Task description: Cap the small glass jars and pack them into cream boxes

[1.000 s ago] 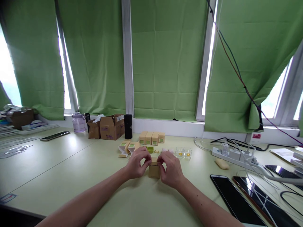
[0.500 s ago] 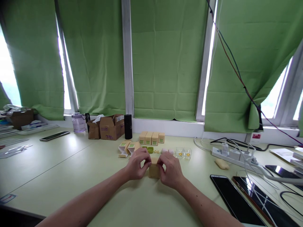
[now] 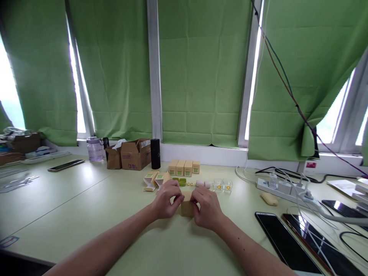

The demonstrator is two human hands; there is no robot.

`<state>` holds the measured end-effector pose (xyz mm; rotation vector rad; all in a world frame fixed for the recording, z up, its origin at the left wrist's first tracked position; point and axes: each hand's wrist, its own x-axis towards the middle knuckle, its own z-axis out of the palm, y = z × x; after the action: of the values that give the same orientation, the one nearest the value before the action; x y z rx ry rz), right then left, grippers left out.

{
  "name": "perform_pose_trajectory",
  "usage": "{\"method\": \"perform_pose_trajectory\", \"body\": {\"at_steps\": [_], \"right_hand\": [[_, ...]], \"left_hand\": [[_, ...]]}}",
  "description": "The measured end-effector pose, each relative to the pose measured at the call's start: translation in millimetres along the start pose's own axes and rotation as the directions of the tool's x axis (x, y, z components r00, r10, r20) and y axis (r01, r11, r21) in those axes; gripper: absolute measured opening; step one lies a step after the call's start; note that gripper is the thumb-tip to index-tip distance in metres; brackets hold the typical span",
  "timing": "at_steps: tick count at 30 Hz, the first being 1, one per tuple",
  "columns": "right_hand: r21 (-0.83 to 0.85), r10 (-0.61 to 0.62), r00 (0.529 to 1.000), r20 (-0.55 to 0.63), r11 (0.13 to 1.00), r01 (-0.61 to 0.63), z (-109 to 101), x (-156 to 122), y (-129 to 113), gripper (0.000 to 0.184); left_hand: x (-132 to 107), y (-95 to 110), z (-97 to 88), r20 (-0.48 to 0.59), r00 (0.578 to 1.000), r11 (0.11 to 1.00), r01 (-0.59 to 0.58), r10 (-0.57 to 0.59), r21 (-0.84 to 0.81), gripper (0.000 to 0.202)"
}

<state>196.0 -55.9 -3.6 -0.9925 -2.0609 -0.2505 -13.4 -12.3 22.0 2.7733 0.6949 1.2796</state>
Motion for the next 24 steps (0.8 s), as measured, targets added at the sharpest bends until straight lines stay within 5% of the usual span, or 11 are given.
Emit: {"method": "perform_pose_trajectory", "body": {"at_steps": [5,10,16,24], "right_hand": [[-0.016,-0.013,1.0,0.024,1.0,0.013,-1,0,1,0.013],[0.0,-0.003,0.995,0.096,1.0,0.003,-6,0,5,0.024],[-0.022,0.009,0.994,0.105,1.0,-0.006,-10,-1,12,0.04],[-0.093,0.188,0.979,0.073,0.979,-0.181,2,1,23,0.03]], "left_hand": [[0,0,3.2,-0.011,1.0,1.0,0.029,-0.028,0.013,0.03],[1,-7,13.2,-0.047,0.978,0.977,0.207,-0.205,0.043,0.019],[0,-14,18.7,-0.032,0.953,0.945,0.304,-0.302,0.125,0.034],[2,-10,14.1,0.025,0.925,0.906,0.366,-0.379,0.211,0.043]]}}
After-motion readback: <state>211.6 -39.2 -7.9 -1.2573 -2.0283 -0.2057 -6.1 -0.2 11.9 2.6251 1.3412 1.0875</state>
